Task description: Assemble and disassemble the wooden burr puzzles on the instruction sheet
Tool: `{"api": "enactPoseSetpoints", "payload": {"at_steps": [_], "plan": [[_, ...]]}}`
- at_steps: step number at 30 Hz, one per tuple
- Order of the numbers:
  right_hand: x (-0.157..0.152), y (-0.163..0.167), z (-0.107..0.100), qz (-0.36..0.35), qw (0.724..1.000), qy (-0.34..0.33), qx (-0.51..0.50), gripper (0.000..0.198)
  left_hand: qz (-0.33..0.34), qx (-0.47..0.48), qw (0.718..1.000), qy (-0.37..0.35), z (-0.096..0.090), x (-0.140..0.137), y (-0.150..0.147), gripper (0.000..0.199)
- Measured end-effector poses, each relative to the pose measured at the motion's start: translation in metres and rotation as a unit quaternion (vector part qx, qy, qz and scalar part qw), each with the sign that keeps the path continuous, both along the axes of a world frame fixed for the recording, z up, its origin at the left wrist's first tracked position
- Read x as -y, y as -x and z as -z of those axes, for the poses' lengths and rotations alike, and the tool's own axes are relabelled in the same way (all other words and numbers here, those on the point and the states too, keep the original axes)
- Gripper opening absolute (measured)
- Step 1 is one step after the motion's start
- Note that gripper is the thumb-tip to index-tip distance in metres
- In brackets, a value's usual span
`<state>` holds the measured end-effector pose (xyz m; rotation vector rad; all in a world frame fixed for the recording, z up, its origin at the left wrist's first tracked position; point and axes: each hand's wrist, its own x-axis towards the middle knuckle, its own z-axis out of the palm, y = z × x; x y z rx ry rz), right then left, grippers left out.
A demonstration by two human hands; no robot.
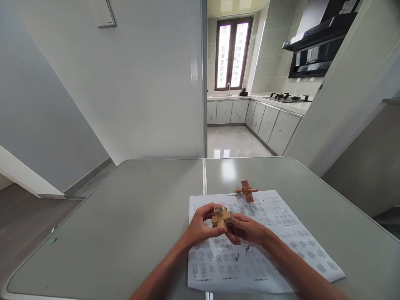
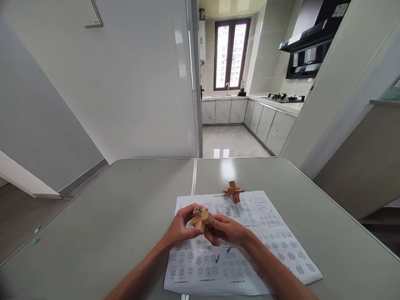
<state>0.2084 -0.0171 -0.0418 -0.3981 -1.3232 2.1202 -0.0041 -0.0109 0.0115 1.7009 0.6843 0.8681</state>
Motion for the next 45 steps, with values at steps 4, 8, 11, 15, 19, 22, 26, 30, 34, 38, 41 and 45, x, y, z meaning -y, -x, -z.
{"api": "enactPoseSetpoints", "payload": {"at_steps": [4, 8, 11, 15, 19, 22, 26, 30, 34, 38, 41, 45], "plan": [[0.001, 0.0, 0.002, -0.019, 1.0, 0.005, -0.015, 0.047, 0.006, 0.001, 1.0, -0.005, 0.001, 0.0, 0.0, 0.056], [0.002, -0.002, 0.003, -0.028, 1.0, 0.0, -0.003, 0.046, 0.044, 0.006, 0.999, 0.011, 0.001, -0.001, 0.002, 0.061], [0.002, -0.001, -0.002, 0.0, 1.0, -0.015, 0.008, 0.044, 0.047, 0.001, 0.999, 0.014, 0.0, -0.002, 0.003, 0.064], [0.003, 0.002, -0.02, 0.142, 0.985, -0.072, 0.061, 0.042, -0.008, 0.021, 1.0, -0.007, -0.001, -0.002, 0.001, 0.069], [0.005, 0.006, -0.029, 0.189, 0.965, -0.141, 0.118, 0.045, -0.049, 0.006, 0.999, -0.015, -0.001, 0.001, -0.003, 0.072], [0.004, 0.009, -0.025, 0.196, 0.957, -0.165, 0.136, 0.048, -0.092, -0.025, 0.995, -0.014, 0.0, 0.003, -0.006, 0.064], [0.002, 0.011, -0.016, 0.217, 0.951, -0.171, 0.137, 0.044, -0.133, -0.033, 0.99, -0.029, 0.001, 0.003, -0.009, 0.044], [0.002, 0.012, -0.014, 0.224, 0.949, -0.176, 0.135, 0.039, -0.139, -0.028, 0.989, -0.042, 0.003, 0.002, -0.009, 0.045], [0.003, 0.012, -0.015, 0.226, 0.948, -0.179, 0.136, 0.038, -0.164, -0.019, 0.986, -0.034, 0.007, 0.0, -0.007, 0.05], [0.002, 0.013, -0.014, 0.238, 0.94, -0.185, 0.16, 0.038, -0.186, 0.019, 0.982, -0.027, 0.012, -0.008, -0.004, 0.051], [0.001, 0.014, -0.012, 0.257, 0.933, -0.177, 0.178, 0.039, -0.222, 0.041, 0.974, -0.026, 0.015, -0.021, 0.004, 0.049], [-0.001, 0.015, -0.011, 0.273, 0.931, -0.156, 0.186, 0.04, -0.355, -0.09, 0.926, -0.088, 0.027, -0.044, 0.019, 0.06]]}}
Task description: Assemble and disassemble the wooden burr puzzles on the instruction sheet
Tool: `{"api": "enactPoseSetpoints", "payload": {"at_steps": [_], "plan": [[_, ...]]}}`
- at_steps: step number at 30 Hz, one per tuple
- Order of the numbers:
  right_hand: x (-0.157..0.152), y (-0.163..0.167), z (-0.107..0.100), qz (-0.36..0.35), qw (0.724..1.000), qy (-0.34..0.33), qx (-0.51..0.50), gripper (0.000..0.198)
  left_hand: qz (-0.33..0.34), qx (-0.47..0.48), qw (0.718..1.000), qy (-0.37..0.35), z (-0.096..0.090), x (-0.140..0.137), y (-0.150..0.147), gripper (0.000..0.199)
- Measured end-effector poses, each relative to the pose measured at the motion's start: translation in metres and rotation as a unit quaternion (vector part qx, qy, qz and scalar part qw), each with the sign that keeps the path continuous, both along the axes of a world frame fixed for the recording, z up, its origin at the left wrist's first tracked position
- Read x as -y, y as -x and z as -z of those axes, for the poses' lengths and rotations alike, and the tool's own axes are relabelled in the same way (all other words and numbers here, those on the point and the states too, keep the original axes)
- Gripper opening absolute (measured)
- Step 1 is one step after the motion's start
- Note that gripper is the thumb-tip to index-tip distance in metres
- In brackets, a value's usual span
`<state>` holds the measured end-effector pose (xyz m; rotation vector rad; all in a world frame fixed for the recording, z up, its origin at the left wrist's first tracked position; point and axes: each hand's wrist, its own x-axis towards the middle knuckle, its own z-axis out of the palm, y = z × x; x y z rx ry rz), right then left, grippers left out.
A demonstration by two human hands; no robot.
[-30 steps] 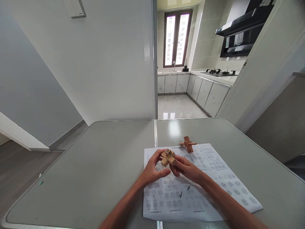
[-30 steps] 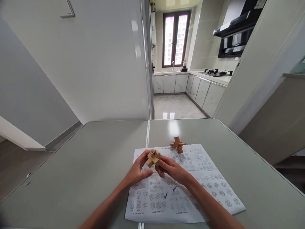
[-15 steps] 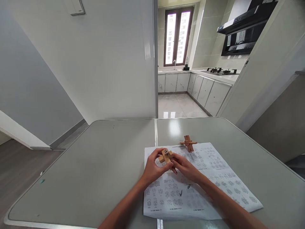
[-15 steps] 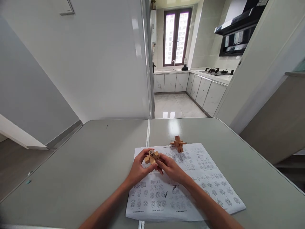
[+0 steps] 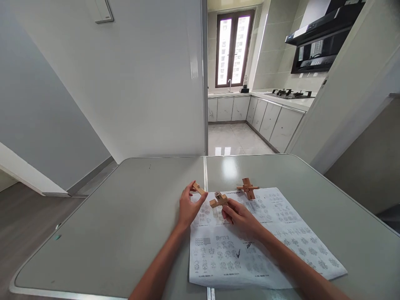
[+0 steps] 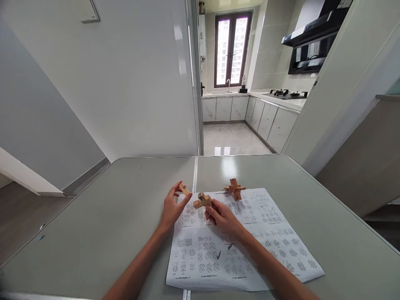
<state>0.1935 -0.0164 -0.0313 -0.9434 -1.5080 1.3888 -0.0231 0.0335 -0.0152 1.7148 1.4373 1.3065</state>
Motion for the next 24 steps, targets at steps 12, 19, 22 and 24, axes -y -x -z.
{"api": "enactPoseSetpoints", "payload": {"at_steps": [12, 19, 22, 24], "plan": [[0.0, -0.002, -0.006, 0.006, 1.0, 0.013, 0.003, 0.044, -0.077, -0.279, 0.956, -0.046, 0.022, -0.003, 0.009, 0.044], [-0.002, -0.002, -0.002, 0.016, 1.0, 0.009, -0.004, 0.04, 0.046, -0.146, 0.985, -0.077, 0.001, 0.004, 0.003, 0.025], [-0.002, -0.001, -0.002, 0.022, 1.0, 0.005, -0.001, 0.041, 0.134, -0.141, 0.977, -0.085, -0.006, 0.009, -0.001, 0.028], [-0.001, -0.001, -0.003, 0.021, 1.0, 0.0, 0.001, 0.041, 0.175, -0.151, 0.969, -0.093, -0.007, 0.013, -0.004, 0.023]]}}
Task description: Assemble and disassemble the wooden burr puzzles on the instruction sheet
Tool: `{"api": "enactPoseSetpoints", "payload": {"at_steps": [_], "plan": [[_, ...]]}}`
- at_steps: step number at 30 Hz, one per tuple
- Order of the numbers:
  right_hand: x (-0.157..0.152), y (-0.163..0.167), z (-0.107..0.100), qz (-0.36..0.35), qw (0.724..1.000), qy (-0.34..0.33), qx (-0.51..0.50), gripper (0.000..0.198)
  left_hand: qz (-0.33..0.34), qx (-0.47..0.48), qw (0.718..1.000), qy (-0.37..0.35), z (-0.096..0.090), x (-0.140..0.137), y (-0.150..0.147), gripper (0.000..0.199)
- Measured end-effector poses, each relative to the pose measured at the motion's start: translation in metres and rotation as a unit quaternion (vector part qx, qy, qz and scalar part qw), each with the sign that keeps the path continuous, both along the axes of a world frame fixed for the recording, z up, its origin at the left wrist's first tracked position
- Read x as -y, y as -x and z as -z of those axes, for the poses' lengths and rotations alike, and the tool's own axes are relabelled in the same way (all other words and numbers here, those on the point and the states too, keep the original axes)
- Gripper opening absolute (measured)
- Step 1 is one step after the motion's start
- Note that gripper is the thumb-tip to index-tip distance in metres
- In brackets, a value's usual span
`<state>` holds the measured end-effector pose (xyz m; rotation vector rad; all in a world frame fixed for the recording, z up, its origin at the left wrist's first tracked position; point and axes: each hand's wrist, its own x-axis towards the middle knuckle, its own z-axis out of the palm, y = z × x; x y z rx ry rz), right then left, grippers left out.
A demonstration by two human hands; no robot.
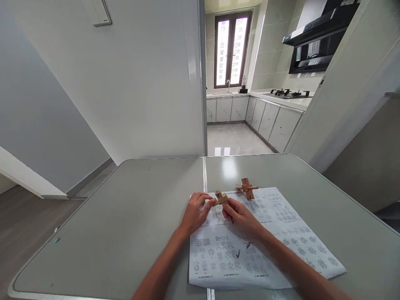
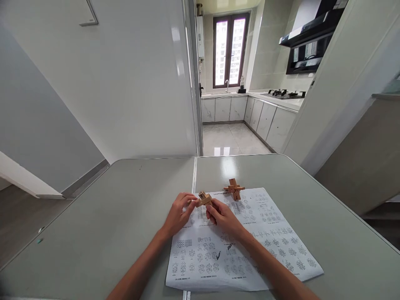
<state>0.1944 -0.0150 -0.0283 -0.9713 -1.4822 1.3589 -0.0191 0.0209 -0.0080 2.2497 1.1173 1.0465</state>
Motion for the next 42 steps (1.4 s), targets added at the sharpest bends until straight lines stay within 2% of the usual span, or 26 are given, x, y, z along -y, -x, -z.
{"api": "enactPoseSetpoints", "payload": {"at_steps": [3, 6, 9, 12, 16, 20, 22, 26, 30, 33, 37, 42], "plan": [[0.0, 0.001, 0.001, 0.006, 1.0, -0.016, 0.019, 0.039, 0.025, -0.002, 1.0, 0.002, 0.001, 0.004, -0.004, 0.018], [0.001, 0.002, 0.007, 0.062, 0.992, -0.067, 0.086, 0.035, 0.03, 0.004, 0.999, 0.012, 0.002, 0.007, -0.007, 0.018], [0.002, 0.003, 0.013, 0.136, 0.965, -0.128, 0.183, 0.025, 0.039, 0.005, 0.999, 0.021, 0.0, 0.012, -0.011, 0.019], [0.004, 0.003, 0.017, 0.18, 0.932, -0.164, 0.268, 0.018, 0.043, 0.017, 0.999, 0.024, -0.001, 0.015, -0.013, 0.02], [0.003, 0.002, 0.02, 0.198, 0.9, -0.19, 0.338, 0.018, 0.061, 0.037, 0.997, 0.027, -0.002, 0.018, -0.015, 0.018], [-0.001, -0.001, 0.022, 0.209, 0.888, -0.181, 0.367, 0.013, 0.092, 0.043, 0.995, 0.016, -0.001, 0.022, -0.02, 0.014], [-0.002, -0.002, 0.023, 0.215, 0.885, -0.177, 0.374, 0.013, 0.064, 0.044, 0.997, -0.009, 0.001, 0.022, -0.021, 0.016], [-0.003, -0.002, 0.024, 0.214, 0.88, -0.183, 0.383, 0.031, -0.042, 0.018, 0.997, -0.07, 0.002, 0.008, -0.011, 0.019], [-0.004, 0.001, 0.026, 0.203, 0.87, -0.193, 0.406, 0.039, -0.191, -0.041, 0.974, -0.112, 0.004, -0.01, 0.009, 0.02], [-0.005, 0.001, 0.027, 0.202, 0.87, -0.192, 0.408, 0.043, -0.259, -0.092, 0.954, -0.117, 0.008, -0.018, 0.02, 0.025], [-0.006, 0.0, 0.029, 0.198, 0.876, -0.186, 0.4, 0.044, -0.295, -0.13, 0.938, -0.13, 0.012, -0.02, 0.027, 0.032], [-0.006, 0.001, 0.029, 0.187, 0.881, -0.185, 0.394, 0.042, -0.28, -0.138, 0.943, -0.117, 0.011, -0.017, 0.026, 0.037]]}}
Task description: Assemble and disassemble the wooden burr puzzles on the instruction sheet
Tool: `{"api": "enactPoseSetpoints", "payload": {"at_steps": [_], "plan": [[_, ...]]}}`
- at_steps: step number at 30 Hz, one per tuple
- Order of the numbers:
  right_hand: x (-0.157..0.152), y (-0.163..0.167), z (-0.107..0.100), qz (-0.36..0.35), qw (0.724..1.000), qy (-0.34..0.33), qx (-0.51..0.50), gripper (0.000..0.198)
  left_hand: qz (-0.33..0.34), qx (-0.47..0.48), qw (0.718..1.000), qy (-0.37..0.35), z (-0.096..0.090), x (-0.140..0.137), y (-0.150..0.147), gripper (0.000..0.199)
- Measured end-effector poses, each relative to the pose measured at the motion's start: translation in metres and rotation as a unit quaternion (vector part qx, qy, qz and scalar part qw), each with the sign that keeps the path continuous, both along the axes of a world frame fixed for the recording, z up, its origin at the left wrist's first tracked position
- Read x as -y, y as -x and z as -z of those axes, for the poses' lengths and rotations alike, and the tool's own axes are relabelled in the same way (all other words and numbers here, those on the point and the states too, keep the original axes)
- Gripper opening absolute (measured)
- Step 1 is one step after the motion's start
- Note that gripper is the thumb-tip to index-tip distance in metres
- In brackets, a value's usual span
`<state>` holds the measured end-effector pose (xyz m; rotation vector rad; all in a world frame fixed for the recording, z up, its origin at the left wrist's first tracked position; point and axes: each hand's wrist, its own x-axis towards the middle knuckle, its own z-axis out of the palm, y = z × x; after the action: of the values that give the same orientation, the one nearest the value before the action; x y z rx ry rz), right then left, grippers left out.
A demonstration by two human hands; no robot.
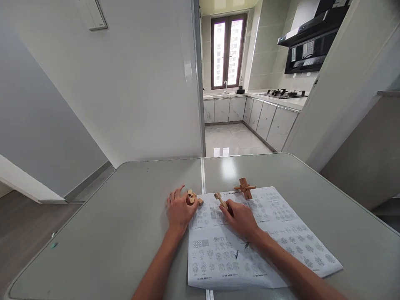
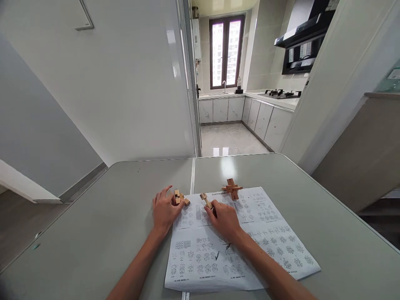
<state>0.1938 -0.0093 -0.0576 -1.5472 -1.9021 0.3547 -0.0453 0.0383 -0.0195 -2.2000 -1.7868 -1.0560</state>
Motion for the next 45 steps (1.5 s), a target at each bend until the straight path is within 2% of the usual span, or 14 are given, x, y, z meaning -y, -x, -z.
{"api": "enactPoseSetpoints", "payload": {"at_steps": [7, 12, 18, 20, 23, 25, 32, 36, 42, 45], "plan": [[0.001, 0.001, -0.001, -0.001, 1.0, 0.001, 0.006, 0.042, 0.035, 0.028, 0.999, 0.02, 0.002, 0.0, -0.004, 0.045], [0.0, 0.001, 0.0, 0.0, 1.0, -0.007, 0.006, 0.041, 0.069, 0.029, 0.996, 0.045, 0.005, 0.002, -0.005, 0.039], [0.0, 0.002, -0.001, -0.001, 1.0, -0.011, 0.001, 0.04, 0.064, 0.05, 0.995, 0.059, 0.006, 0.001, -0.008, 0.029], [0.0, 0.002, -0.001, 0.0, 1.0, -0.013, 0.009, 0.042, 0.088, 0.059, 0.992, 0.067, 0.008, -0.001, -0.008, 0.028], [-0.001, 0.002, 0.0, 0.005, 1.0, -0.013, 0.021, 0.043, 0.143, 0.057, 0.983, 0.097, 0.013, -0.003, -0.008, 0.06], [-0.001, 0.002, 0.001, 0.008, 1.0, -0.015, 0.025, 0.042, 0.175, 0.048, 0.977, 0.115, 0.014, -0.005, -0.007, 0.069], [0.0, 0.004, -0.001, 0.011, 0.999, -0.02, 0.031, 0.044, 0.258, 0.029, 0.958, 0.123, 0.009, -0.001, -0.008, 0.05], [0.002, 0.005, -0.007, -0.014, 0.999, -0.024, 0.036, 0.04, 0.292, 0.021, 0.946, 0.136, 0.001, 0.006, -0.01, 0.055], [0.004, 0.005, -0.011, -0.098, 0.994, -0.032, 0.047, 0.02, 0.354, 0.025, 0.922, 0.153, -0.008, 0.018, -0.016, 0.085], [0.005, 0.005, -0.012, -0.134, 0.987, -0.049, 0.067, 0.025, 0.36, 0.016, 0.92, 0.152, -0.008, 0.018, -0.019, 0.076]]}}
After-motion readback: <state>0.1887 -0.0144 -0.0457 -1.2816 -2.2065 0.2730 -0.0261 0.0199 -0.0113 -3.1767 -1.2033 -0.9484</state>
